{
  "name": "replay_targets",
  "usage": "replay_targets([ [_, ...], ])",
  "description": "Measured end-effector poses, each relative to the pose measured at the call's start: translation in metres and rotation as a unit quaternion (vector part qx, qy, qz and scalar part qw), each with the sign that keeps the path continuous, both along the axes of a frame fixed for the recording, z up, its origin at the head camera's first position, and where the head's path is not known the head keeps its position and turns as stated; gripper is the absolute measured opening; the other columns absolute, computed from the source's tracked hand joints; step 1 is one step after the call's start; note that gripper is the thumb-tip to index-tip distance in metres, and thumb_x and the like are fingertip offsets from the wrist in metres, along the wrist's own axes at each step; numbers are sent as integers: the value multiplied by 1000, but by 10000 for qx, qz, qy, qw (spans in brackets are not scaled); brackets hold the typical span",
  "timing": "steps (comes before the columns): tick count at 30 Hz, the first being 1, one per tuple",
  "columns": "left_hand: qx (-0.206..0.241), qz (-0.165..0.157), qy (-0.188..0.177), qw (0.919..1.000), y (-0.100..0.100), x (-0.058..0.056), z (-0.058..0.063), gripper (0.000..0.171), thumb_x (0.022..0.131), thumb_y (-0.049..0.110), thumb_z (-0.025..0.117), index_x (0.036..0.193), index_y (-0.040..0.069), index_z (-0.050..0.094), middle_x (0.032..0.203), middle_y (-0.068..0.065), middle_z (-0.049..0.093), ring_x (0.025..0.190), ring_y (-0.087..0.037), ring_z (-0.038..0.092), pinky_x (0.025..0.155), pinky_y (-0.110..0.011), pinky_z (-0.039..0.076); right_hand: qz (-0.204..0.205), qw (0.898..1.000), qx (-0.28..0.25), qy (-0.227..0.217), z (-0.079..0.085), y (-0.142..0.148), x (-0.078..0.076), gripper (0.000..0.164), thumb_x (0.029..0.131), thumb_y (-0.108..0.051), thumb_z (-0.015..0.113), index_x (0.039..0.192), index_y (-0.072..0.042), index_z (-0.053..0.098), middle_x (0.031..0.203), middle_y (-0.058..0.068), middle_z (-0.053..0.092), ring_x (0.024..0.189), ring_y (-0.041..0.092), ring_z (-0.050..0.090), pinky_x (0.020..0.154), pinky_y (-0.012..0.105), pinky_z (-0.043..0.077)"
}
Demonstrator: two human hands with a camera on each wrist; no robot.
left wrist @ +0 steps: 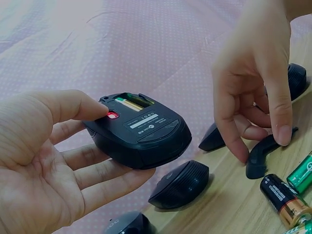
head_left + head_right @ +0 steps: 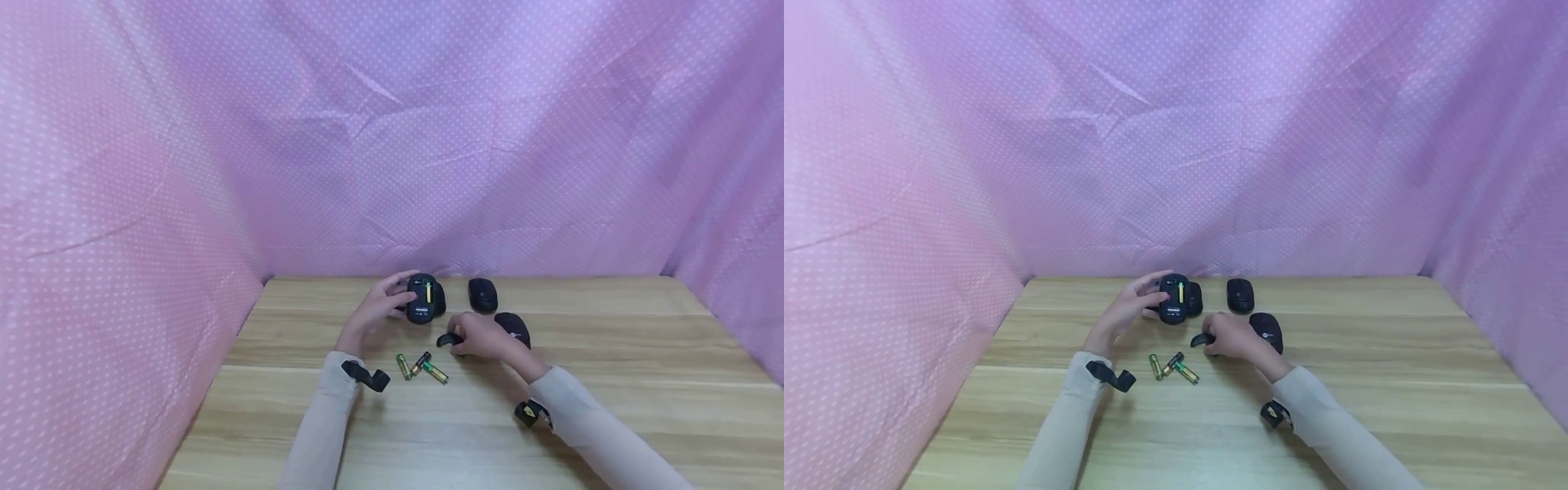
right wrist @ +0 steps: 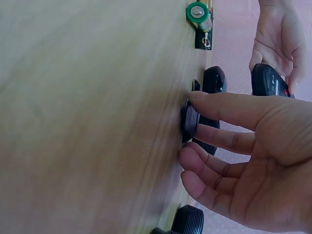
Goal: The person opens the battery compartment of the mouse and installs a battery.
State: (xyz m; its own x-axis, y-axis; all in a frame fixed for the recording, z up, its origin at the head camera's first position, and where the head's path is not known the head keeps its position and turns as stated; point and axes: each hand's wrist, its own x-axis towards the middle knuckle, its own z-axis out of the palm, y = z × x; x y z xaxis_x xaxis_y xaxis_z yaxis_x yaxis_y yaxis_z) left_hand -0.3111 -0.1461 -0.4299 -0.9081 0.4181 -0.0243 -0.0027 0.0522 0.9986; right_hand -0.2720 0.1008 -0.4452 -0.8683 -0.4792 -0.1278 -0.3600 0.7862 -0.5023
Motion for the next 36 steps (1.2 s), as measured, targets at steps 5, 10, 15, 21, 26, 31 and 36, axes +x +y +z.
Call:
replay_targets([
  [5,-16,23,-7,10000,0,1,-2,55,99,6,62,151,17,49,146,-22,57,108,-27,69,77,-36,64,209,9997,-82,-24,1,0,-2,29,80,-1,82,108,-4,72,79,2,63,73,14,54,68,28,47],
  [10,5,63,-41,10000,-2,1,-6,55,99,5,62,151,17,49,144,-22,58,103,-23,70,76,-35,63,422,9989,-214,-42,2,2,-2,32,78,7,78,108,-2,72,85,5,65,78,15,56,72,31,52],
  [15,-10,100,-68,9999,-2,2,-6,55,98,7,64,150,19,52,144,-21,58,102,-22,70,77,-35,63,241,9984,-402,-317,4,3,-1,34,77,8,78,110,-1,71,87,6,66,80,17,59,72,30,53],
  [21,-58,80,-92,9999,1,4,-5,54,99,9,64,150,20,51,144,-19,59,103,-22,69,77,-32,62,-36,9967,-484,-654,4,6,-1,36,77,7,79,110,-3,71,88,8,67,81,18,60,70,29,52],
  [26,-70,43,-34,10000,5,4,-4,55,99,10,64,151,17,49,142,-20,60,103,-22,69,78,-33,62,-67,9951,-540,-828,7,9,-1,36,78,6,79,112,-3,70,92,11,68,83,21,61,70,30,53],
  [31,-94,79,-78,9999,6,4,-4,52,99,10,64,149,20,52,141,-19,61,98,-19,70,78,-32,61,-90,9937,-578,-953,7,11,-2,37,78,5,79,112,-4,69,93,10,66,83,21,59,69,28,50],
  [36,-167,73,-65,9998,6,6,-7,54,99,10,64,151,20,51,143,-19,60,102,-21,69,79,-33,61,-112,9915,-714,-1084,5,12,0,36,77,6,77,111,-3,69,91,9,64,81,20,56,67,27,46],
])
